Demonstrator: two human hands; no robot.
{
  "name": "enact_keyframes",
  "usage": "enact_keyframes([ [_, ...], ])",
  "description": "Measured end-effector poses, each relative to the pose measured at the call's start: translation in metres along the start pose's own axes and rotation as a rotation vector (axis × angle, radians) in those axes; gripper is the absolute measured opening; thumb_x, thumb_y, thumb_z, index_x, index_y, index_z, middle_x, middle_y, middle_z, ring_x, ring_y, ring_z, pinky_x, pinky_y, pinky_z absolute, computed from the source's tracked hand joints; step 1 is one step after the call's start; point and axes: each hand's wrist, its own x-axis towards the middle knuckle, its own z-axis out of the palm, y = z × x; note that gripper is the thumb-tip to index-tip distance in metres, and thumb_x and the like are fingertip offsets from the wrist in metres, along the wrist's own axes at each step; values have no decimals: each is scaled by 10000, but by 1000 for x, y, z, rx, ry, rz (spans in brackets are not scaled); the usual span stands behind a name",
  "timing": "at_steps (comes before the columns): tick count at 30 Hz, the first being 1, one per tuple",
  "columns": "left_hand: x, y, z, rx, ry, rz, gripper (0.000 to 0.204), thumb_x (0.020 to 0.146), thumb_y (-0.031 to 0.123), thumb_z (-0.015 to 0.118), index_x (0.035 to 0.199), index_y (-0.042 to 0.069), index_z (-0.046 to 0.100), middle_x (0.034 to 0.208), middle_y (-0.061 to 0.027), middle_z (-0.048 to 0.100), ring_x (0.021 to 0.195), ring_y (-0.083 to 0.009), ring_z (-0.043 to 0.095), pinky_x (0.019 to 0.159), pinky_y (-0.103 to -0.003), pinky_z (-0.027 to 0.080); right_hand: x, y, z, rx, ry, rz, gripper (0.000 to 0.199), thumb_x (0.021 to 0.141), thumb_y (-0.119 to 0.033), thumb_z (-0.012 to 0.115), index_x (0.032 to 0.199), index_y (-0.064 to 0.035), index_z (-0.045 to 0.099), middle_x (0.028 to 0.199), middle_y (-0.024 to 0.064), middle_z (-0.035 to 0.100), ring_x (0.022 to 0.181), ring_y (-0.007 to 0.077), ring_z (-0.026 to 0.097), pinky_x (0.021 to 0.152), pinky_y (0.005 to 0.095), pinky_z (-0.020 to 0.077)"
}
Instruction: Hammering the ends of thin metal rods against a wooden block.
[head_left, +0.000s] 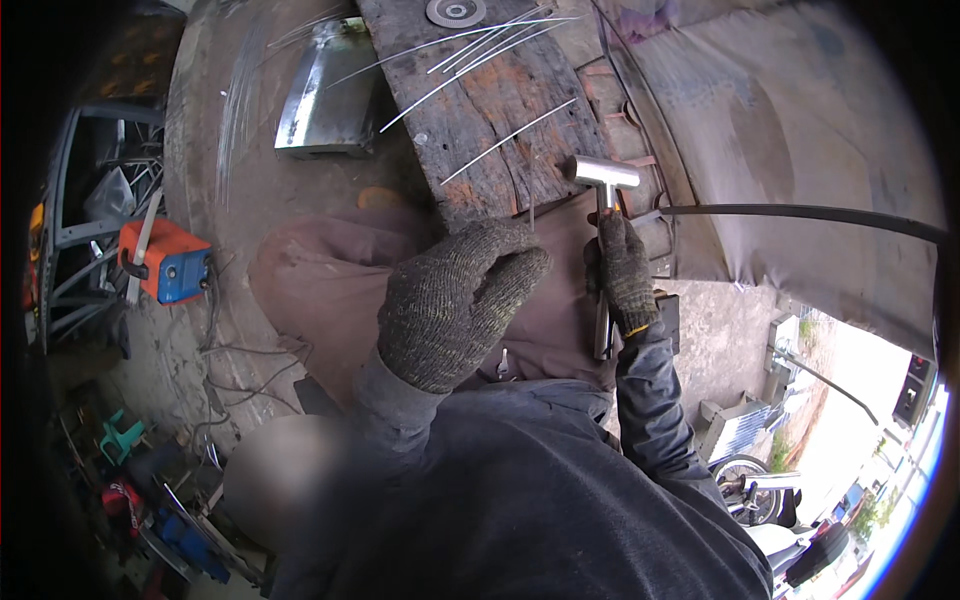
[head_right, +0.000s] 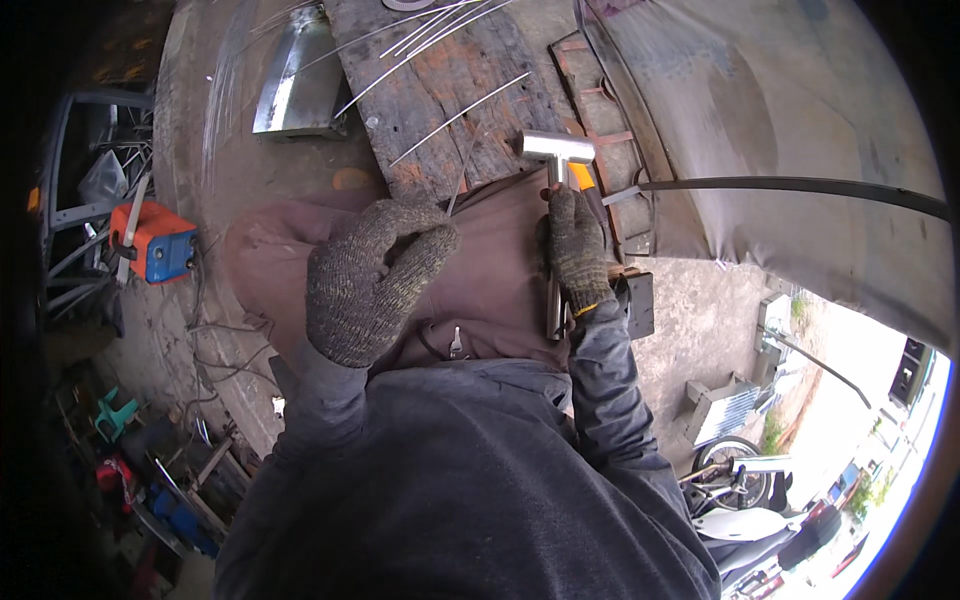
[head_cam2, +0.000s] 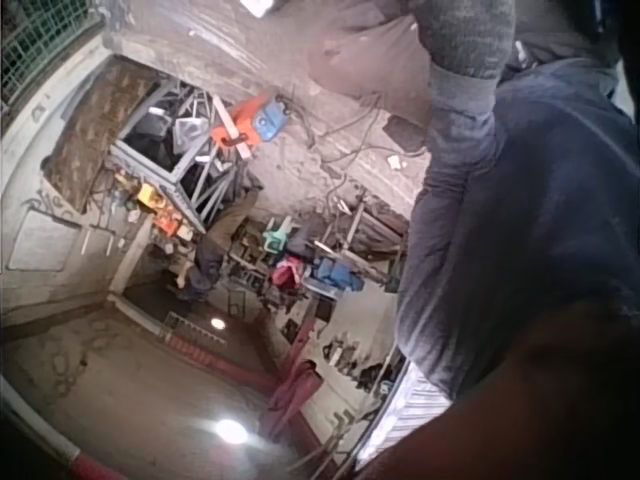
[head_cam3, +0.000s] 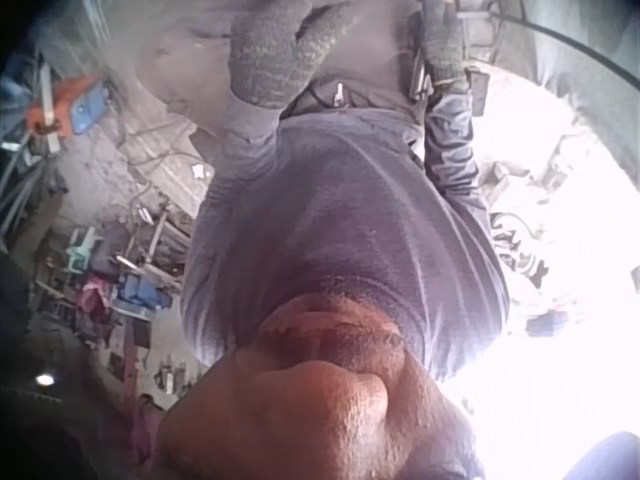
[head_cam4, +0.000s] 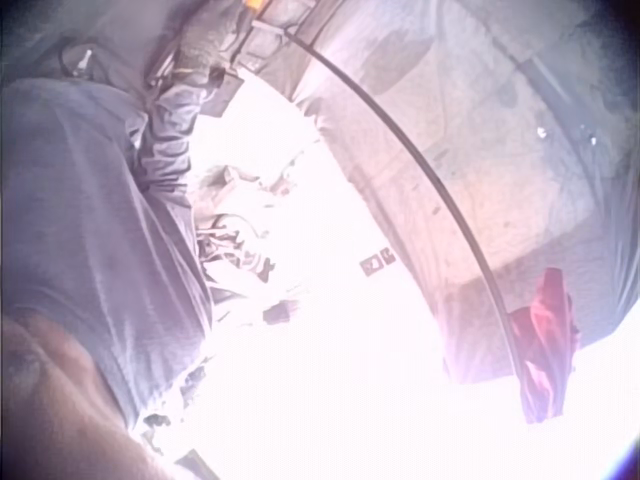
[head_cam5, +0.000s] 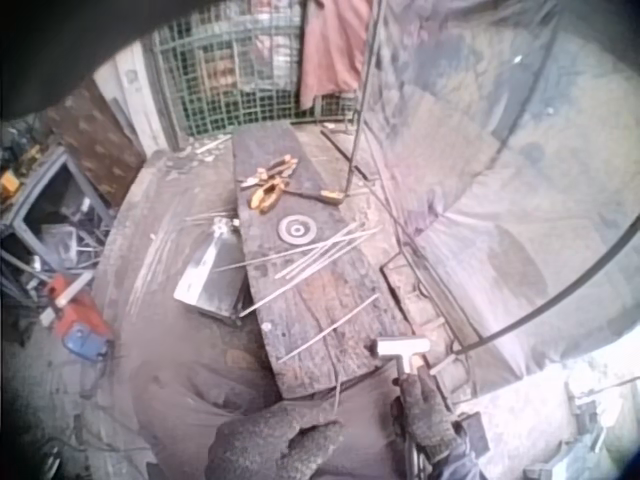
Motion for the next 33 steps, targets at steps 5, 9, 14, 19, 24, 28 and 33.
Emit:
enact_keyframes([
  [5,-32,-43,-33,321,-202,-102,235,897,142,714,1119,68,694,1057,-153,719,964,-320,706,837,-400,562,13,21,-15,-131,19,-110,493,1075,-497,423,1199,-49,589,553,10,490,384,112,457,359,275,364],
  [9,-44,-90,-47,518,-243,-333,266,928,198,646,1172,97,680,1110,-155,708,1030,-356,675,890,-444,538,6,5,-4,-106,-1,-58,511,1067,-520,427,1203,-54,588,547,8,480,387,112,460,356,273,367],
  [14,-38,-106,-42,518,-179,-230,236,909,188,636,1126,106,681,1073,-150,700,1012,-365,665,879,-463,530,1,-1,-5,-93,-7,-32,509,1058,-525,447,1187,-55,595,570,3,495,395,108,471,355,267,373],
  [19,-43,-124,-39,533,-173,-253,205,888,179,642,1080,122,680,1031,-151,694,967,-372,668,851,-472,532,-10,-19,5,194,-10,165,474,1049,-515,482,1153,-71,611,604,-20,512,401,97,476,357,259,377],
  [24,-48,-124,-36,524,-134,-274,159,885,192,643,1024,120,670,995,-156,694,926,-378,671,814,-482,527,-22,-23,14,-16,9,-30,305,1052,-338,569,1201,-72,577,639,-33,524,463,66,492,393,241,379],
  [28,-47,-121,-31,588,-126,-243,146,888,208,646,1001,116,662,973,-162,693,903,-383,670,788,-493,525,-36,-54,30,-103,72,-222,299,1014,-208,646,1243,-23,588,796,38,608,626,104,584,536,283,489],
  [33,-48,-125,-31,620,-183,-291,133,893,232,645,977,130,659,879,-172,680,831,-397,661,733,-529,514,-25,-52,44,-403,91,-485,350,999,-180,649,1262,41,581,1049,229,655,957,337,657,854,430,531],
])
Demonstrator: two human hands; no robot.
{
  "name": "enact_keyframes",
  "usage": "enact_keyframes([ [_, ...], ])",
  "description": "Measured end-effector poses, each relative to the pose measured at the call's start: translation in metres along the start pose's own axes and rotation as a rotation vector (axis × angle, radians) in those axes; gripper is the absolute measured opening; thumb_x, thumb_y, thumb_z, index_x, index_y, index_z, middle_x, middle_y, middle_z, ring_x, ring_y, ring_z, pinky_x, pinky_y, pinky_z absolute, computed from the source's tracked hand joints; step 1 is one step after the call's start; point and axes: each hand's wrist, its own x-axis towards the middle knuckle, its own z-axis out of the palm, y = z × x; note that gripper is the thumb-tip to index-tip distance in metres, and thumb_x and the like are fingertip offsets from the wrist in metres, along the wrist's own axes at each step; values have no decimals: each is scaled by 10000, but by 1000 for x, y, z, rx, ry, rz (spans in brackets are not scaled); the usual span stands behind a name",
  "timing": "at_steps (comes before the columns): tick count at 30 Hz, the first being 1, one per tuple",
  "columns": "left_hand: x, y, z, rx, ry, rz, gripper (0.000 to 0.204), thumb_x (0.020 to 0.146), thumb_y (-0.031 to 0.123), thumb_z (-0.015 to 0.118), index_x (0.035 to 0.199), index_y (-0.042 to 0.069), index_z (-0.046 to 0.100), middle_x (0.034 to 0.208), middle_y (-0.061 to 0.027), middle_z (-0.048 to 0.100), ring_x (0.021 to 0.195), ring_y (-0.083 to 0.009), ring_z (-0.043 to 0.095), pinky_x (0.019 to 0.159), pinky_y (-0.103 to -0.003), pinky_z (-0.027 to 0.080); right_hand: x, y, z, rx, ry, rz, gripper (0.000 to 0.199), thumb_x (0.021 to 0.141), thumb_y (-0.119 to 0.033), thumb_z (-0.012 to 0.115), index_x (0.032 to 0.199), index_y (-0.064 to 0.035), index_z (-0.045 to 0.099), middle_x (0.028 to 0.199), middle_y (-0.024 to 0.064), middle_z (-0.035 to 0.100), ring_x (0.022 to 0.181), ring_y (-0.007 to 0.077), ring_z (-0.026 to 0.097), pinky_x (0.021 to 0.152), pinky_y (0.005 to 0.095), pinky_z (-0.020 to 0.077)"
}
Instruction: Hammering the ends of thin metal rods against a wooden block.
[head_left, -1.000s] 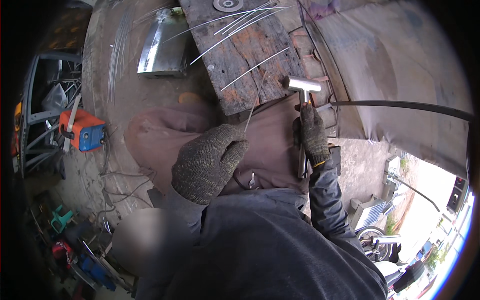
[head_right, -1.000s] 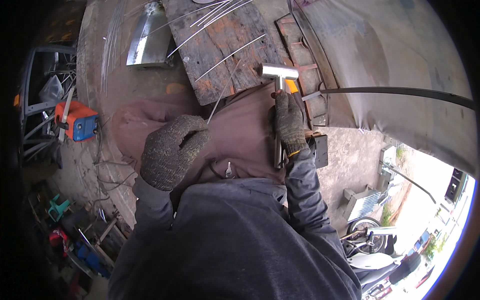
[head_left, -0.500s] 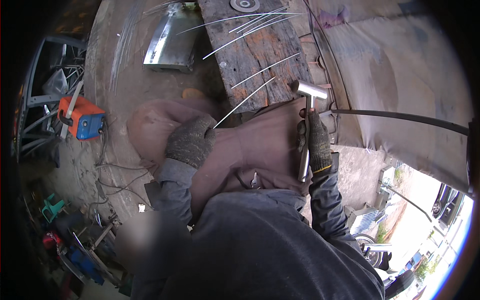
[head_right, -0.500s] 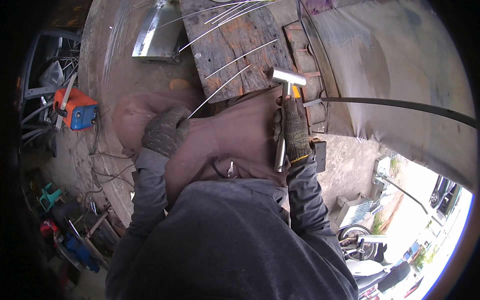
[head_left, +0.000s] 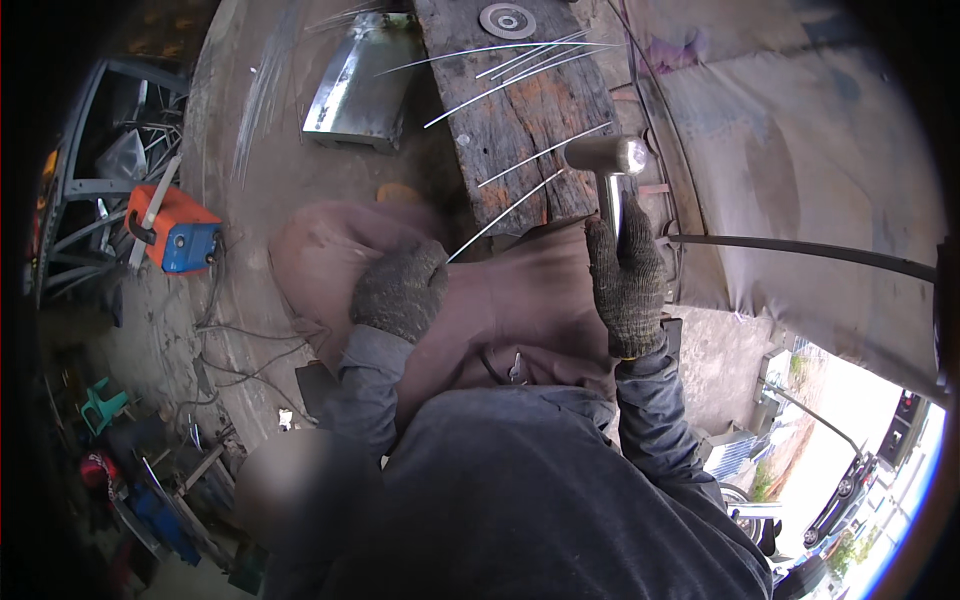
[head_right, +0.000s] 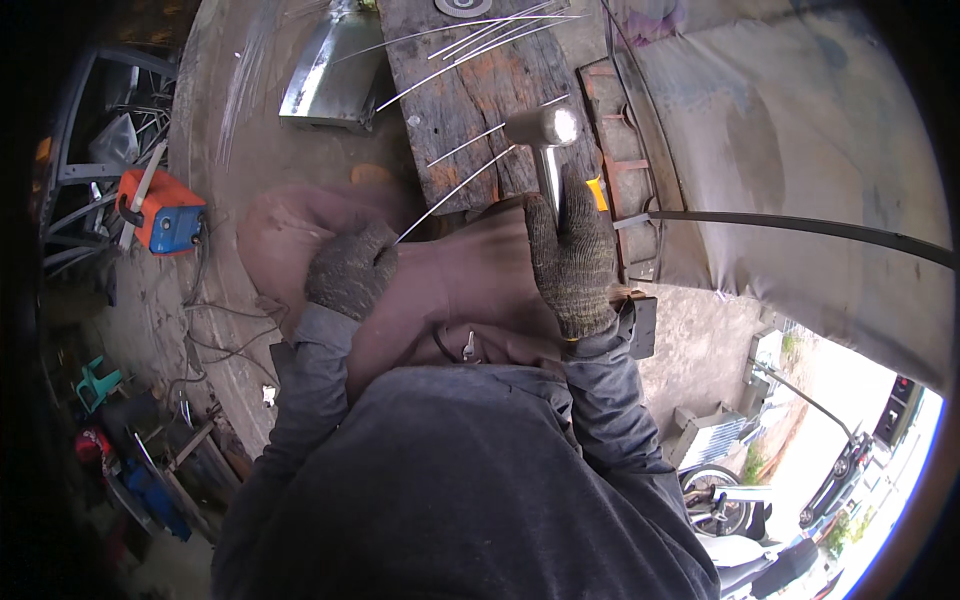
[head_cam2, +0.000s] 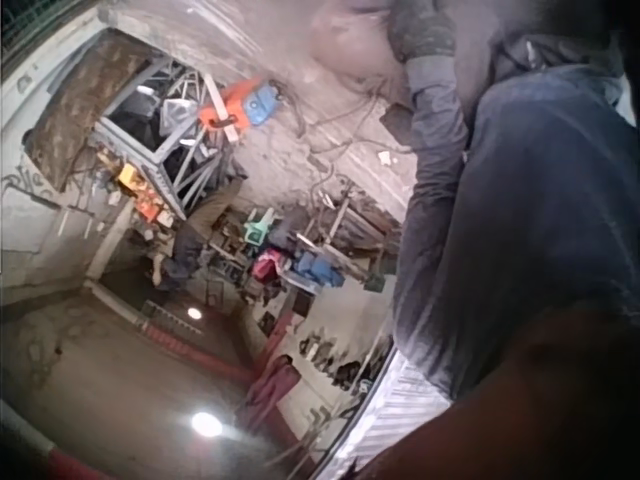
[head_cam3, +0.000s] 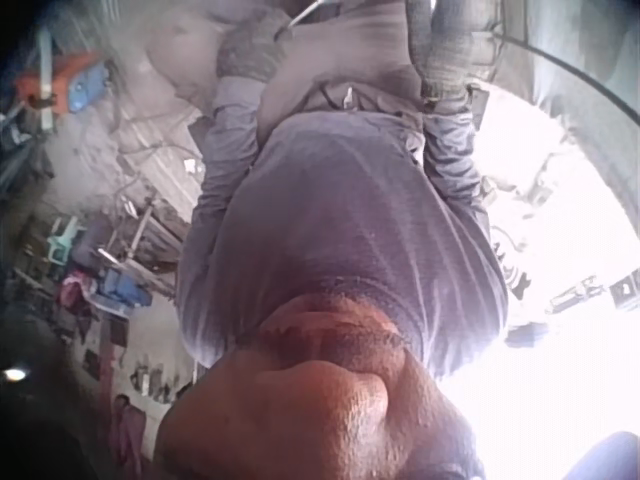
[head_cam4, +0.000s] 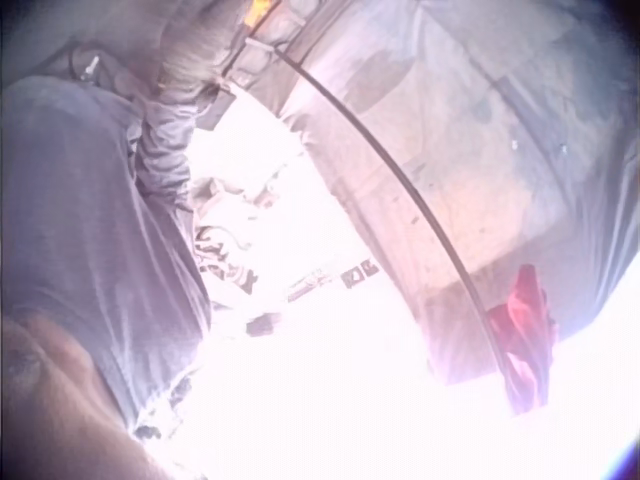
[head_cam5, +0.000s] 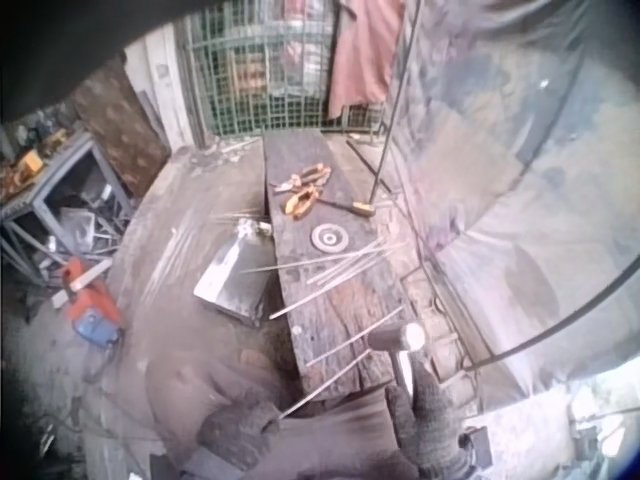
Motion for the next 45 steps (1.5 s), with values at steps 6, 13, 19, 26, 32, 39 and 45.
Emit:
enact_keyframes([
  [6,-1,-3,10,21,75,65,105,899,223,626,946,132,650,880,-167,674,803,-389,659,710,-527,515,6,21,8,-339,-21,-281,431,975,-209,662,1329,20,577,1144,251,662,1021,419,660,860,451,538],
  [13,1,-5,10,70,95,138,117,937,242,579,953,128,602,894,-127,677,819,-356,670,697,-525,523,8,18,5,-405,-50,-291,447,975,-183,657,1362,18,560,1215,263,648,1077,421,653,911,440,537],
  [19,-2,-2,13,83,102,116,102,883,208,634,950,131,638,931,-137,654,855,-358,656,727,-498,526,9,23,-1,-376,-59,-385,451,981,-182,647,1363,36,548,1211,274,644,1102,422,641,930,452,525],
  [26,-2,-4,12,96,87,109,94,911,221,608,947,134,614,897,-139,653,817,-355,661,697,-501,527,10,14,-3,-348,1,-484,456,970,-185,656,1384,-23,553,1155,244,657,1053,422,646,865,450,542],
  [32,0,-8,15,133,109,162,104,928,234,590,957,135,599,869,-133,651,790,-347,664,673,-504,529,4,5,2,-445,-39,-332,474,955,-153,676,1399,-45,551,1152,228,662,980,396,675,813,441,553],
  [39,-3,-5,14,72,155,162,92,886,186,632,909,97,630,893,-148,658,840,-359,656,736,-493,524,0,17,5,-339,-14,-342,445,974,-204,660,1371,-26,566,1186,219,663,1025,392,676,853,439,554],
  [45,-7,11,-1,-140,195,86,169,897,174,665,1038,87,698,986,-151,700,903,-349,681,796,-450,547,-4,46,15,-399,211,-385,497,1008,-264,620,1356,73,510,1199,308,631,1119,431,641,925,458,524],
])
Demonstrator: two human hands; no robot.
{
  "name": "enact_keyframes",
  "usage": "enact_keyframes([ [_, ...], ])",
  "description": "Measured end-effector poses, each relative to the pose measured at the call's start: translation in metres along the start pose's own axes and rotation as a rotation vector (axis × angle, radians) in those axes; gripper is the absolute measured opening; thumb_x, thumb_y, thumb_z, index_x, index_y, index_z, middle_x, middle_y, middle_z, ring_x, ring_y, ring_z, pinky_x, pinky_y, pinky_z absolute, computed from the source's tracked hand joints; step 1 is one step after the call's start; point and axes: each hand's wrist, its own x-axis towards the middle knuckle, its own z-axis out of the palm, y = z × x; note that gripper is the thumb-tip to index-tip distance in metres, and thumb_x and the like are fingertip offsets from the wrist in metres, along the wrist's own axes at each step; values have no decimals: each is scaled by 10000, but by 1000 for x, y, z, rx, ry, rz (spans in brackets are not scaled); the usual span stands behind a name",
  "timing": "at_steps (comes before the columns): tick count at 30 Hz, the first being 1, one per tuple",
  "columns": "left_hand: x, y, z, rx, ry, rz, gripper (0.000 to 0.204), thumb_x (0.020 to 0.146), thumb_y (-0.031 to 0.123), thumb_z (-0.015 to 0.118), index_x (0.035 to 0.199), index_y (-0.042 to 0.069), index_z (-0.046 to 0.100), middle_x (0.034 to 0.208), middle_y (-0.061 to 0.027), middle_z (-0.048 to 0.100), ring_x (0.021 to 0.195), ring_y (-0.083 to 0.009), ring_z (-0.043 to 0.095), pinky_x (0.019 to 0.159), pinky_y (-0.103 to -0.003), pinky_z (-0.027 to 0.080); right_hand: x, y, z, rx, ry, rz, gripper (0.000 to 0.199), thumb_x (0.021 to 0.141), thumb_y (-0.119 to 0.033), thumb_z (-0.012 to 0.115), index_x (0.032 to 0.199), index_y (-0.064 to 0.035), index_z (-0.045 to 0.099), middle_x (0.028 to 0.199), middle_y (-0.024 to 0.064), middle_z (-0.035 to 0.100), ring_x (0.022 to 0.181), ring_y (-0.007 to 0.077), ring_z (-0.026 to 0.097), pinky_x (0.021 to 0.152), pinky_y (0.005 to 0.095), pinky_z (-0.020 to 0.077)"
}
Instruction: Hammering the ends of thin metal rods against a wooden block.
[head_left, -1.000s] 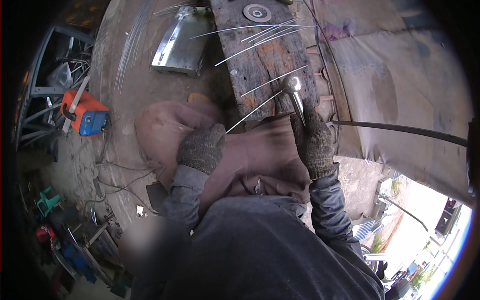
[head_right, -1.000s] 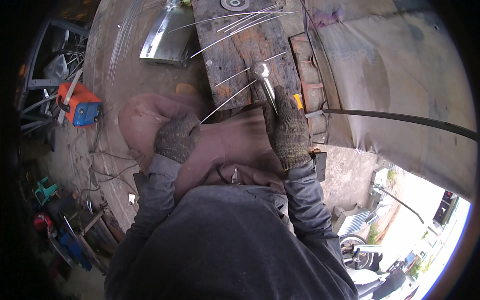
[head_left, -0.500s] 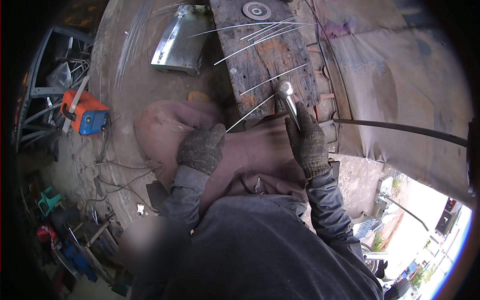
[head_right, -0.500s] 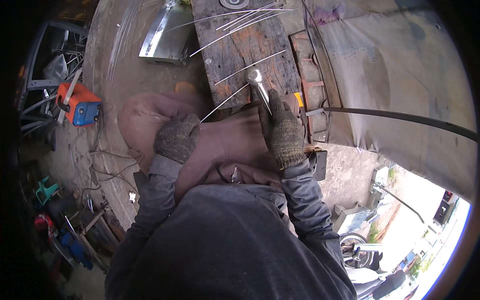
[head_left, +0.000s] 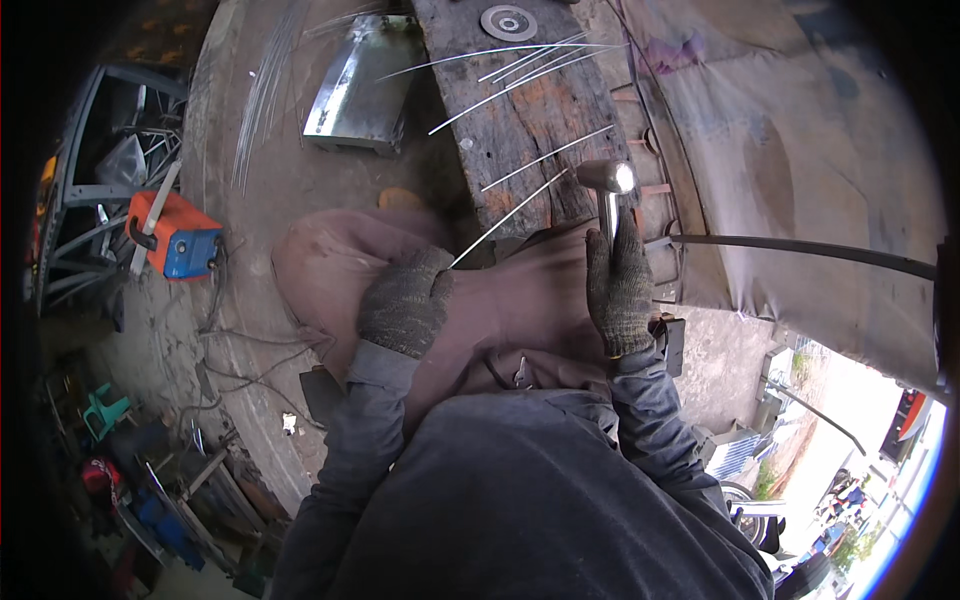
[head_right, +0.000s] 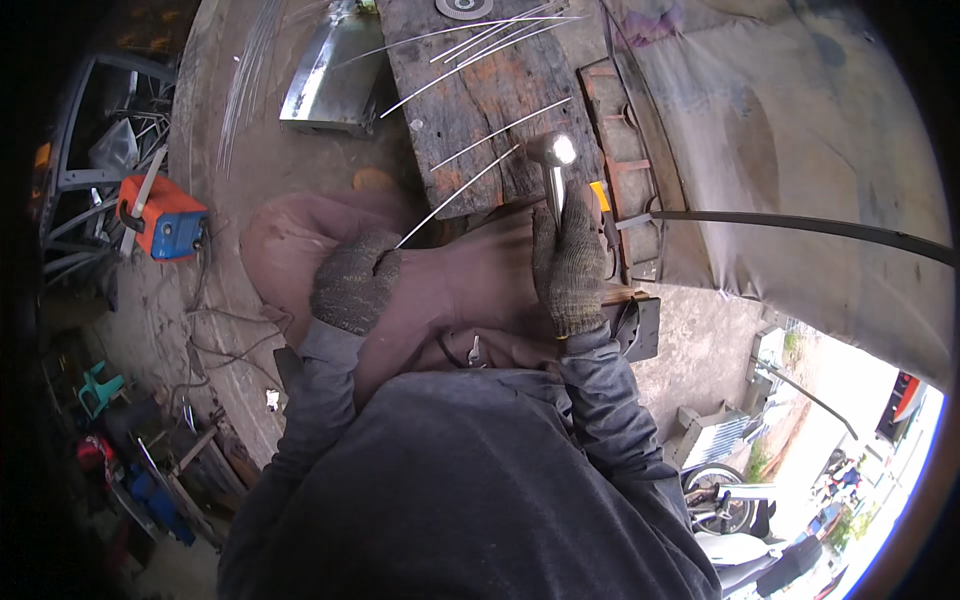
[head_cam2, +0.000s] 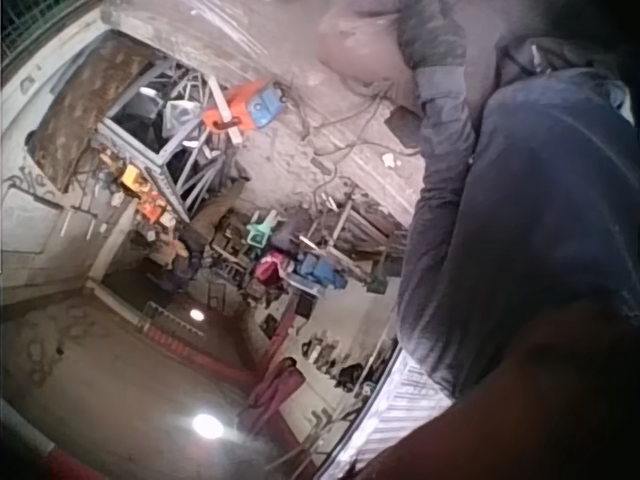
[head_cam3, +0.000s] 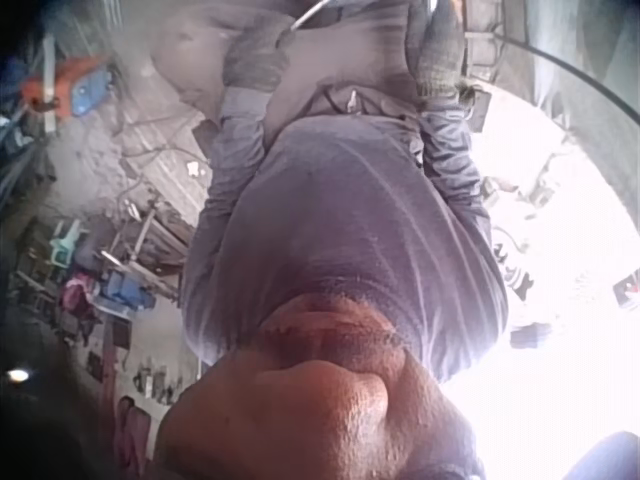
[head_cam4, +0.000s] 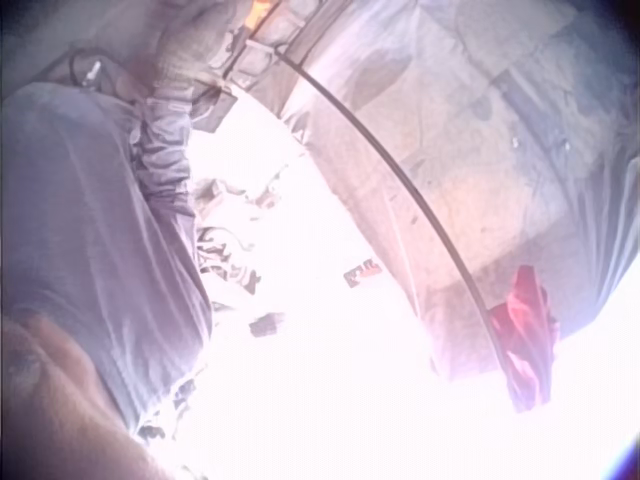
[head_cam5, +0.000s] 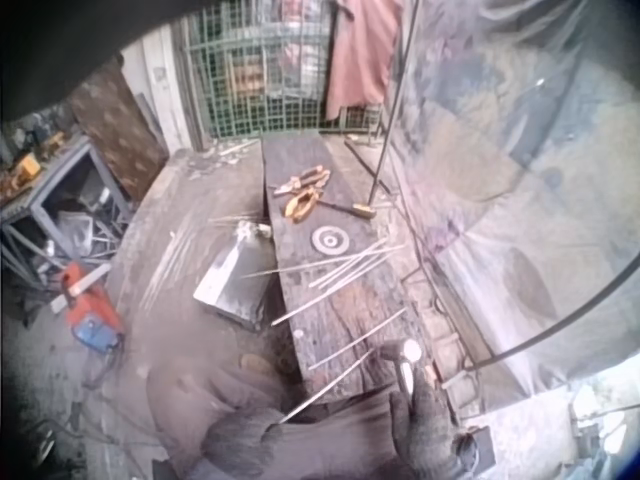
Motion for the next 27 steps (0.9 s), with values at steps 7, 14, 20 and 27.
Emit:
enact_keyframes([
  [7,12,46,-23,-377,193,-30,201,876,102,770,1055,31,713,997,-101,720,868,-198,702,772,-333,566,18,3,-21,457,-350,739,359,1022,-362,607,1169,-35,580,738,87,578,574,173,582,521,360,477],
  [14,58,104,-13,-558,255,200,210,883,104,779,1065,31,704,997,-91,713,844,-150,705,744,-292,571,18,1,-22,686,-271,896,233,1037,-330,583,1072,-100,579,675,-21,521,474,79,486,393,282,384],
  [20,64,128,-5,-644,216,206,311,865,140,807,1127,47,667,993,-84,712,850,-146,702,752,-291,570,15,18,-25,802,-262,954,217,1056,-329,547,1044,-115,578,679,-22,531,460,82,481,376,282,374],
  [27,66,132,0,-689,165,182,442,859,130,811,1235,47,595,1015,-84,706,866,-154,699,756,-309,572,7,41,-27,573,-267,909,261,1046,-353,564,1135,-110,599,680,-19,538,486,83,485,408,281,396],
])
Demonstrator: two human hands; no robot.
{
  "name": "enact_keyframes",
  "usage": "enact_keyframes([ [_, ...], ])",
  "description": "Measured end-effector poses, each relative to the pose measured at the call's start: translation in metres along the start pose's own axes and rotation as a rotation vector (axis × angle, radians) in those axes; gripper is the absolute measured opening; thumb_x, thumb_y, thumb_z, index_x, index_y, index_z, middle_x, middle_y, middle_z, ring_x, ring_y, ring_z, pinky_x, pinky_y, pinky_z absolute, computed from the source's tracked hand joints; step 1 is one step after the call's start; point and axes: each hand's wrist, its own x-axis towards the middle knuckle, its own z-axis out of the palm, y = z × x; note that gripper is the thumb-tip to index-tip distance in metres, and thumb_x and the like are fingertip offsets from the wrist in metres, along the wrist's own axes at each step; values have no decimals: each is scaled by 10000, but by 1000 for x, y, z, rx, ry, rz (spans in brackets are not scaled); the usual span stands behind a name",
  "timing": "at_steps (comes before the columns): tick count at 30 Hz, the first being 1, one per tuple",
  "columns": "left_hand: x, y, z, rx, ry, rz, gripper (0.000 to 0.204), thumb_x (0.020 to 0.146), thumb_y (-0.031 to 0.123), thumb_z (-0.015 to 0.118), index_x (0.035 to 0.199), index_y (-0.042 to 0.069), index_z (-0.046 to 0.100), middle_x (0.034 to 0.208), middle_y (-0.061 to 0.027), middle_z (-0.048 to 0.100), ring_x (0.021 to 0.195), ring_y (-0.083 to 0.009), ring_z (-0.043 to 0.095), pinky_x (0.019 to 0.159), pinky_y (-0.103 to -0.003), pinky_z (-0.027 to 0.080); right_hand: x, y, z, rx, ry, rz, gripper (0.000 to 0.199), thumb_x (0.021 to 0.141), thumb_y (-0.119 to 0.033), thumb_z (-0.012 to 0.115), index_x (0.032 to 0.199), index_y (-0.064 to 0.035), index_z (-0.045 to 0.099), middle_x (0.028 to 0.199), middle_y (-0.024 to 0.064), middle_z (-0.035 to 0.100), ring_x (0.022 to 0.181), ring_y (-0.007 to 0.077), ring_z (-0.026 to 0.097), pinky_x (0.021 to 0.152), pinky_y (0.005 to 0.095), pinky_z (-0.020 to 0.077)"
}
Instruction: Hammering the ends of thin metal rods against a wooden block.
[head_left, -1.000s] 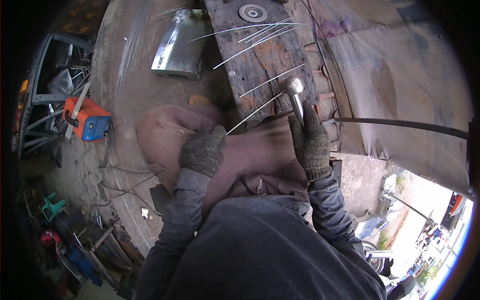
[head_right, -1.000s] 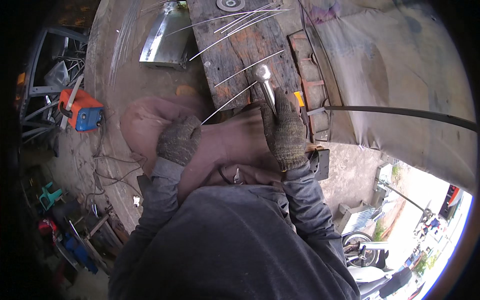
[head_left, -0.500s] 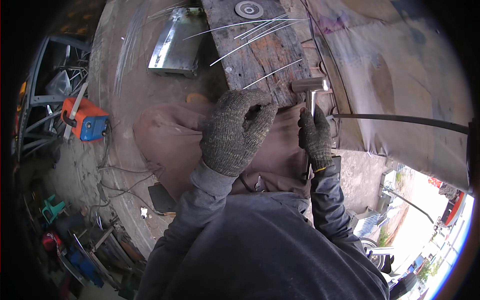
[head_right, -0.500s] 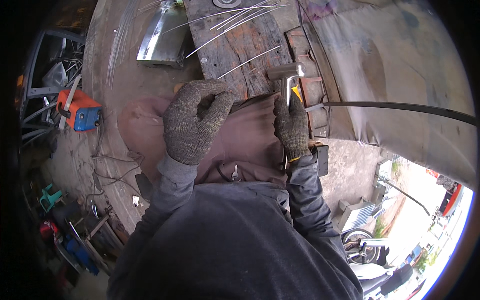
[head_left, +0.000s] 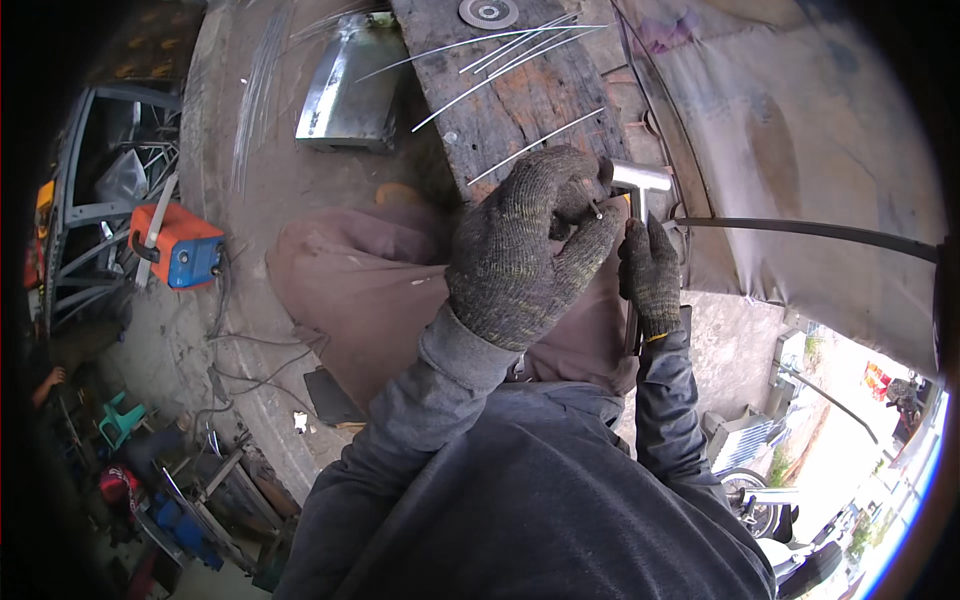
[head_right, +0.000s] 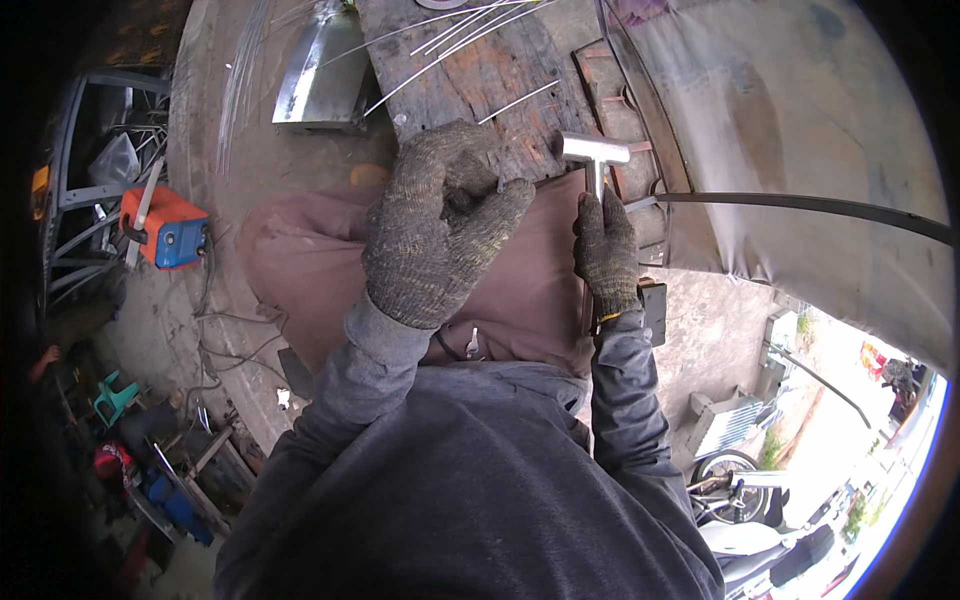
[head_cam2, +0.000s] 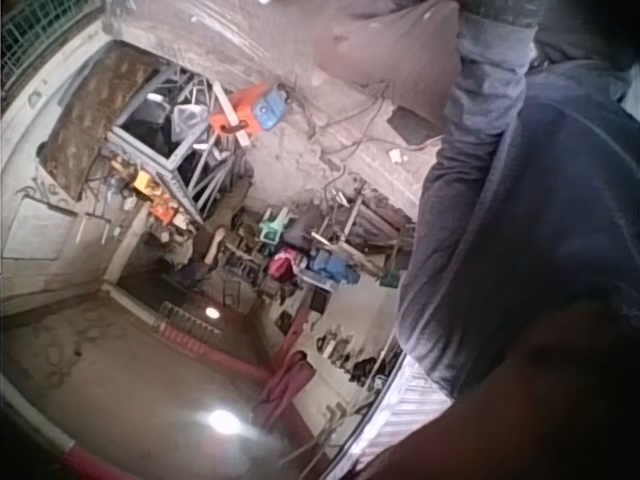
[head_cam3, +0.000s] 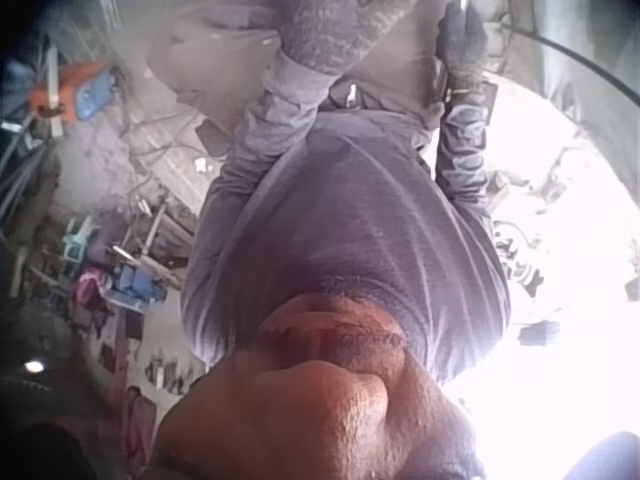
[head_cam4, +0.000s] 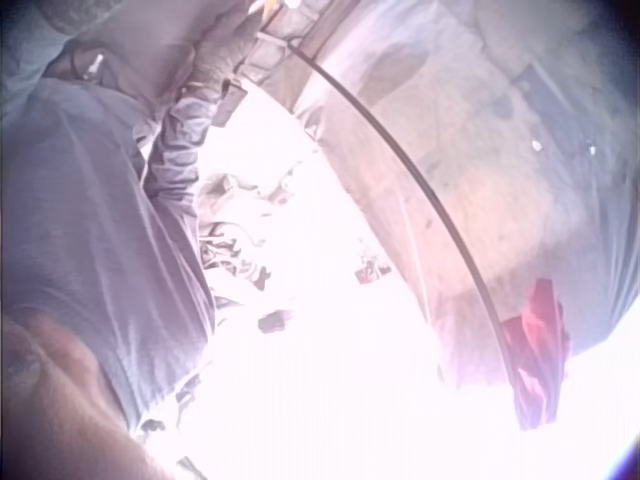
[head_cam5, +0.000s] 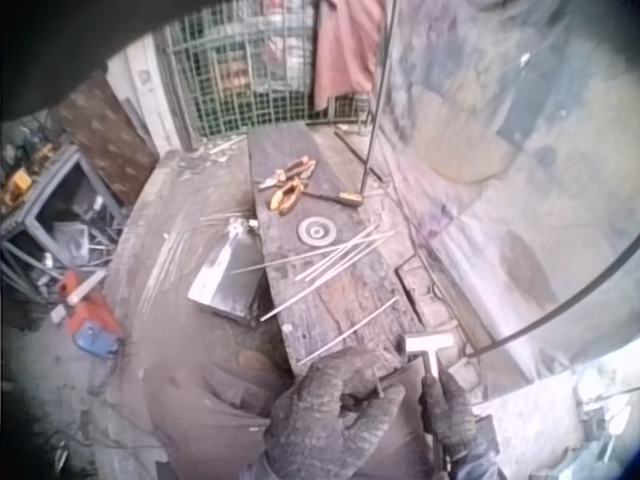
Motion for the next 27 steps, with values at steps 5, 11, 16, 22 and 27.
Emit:
enact_keyframes([
  [5,5,0,5,13,11,90,420,865,125,803,1227,55,601,1003,-74,704,854,-150,699,745,-302,574,9,30,-2,-165,19,-473,283,1046,-358,564,1173,-108,600,687,-14,552,528,84,508,433,283,407],
  [11,6,4,4,34,23,76,341,847,122,816,1139,58,651,978,-78,706,828,-164,696,725,-301,569,4,19,4,-38,0,-245,318,1047,-382,556,1181,-97,603,683,-3,556,539,89,513,457,287,421],
  [16,6,9,-6,174,42,206,178,831,71,810,971,29,709,964,-81,708,823,-179,686,727,-316,559,-4,1,4,71,12,-20,330,1042,-357,563,1179,-59,597,683,-2,555,528,88,509,470,287,431],
  [22,-4,-7,-38,267,24,227,171,817,-6,779,982,5,733,974,-107,714,897,-248,672,770,-356,543,10,35,7,-105,116,-253,273,1029,-335,586,1129,-82,598,701,-22,543,528,86,524,454,282,437],
  [27,-29,-57,-87,763,-3,485,147,899,28,711,1043,20,738,1084,-119,697,960,-232,677,820,-330,560,9,40,10,-342,192,-344,459,1024,-339,572,1398,-76,541,1147,207,684,1129,371,646,977,440,489],
])
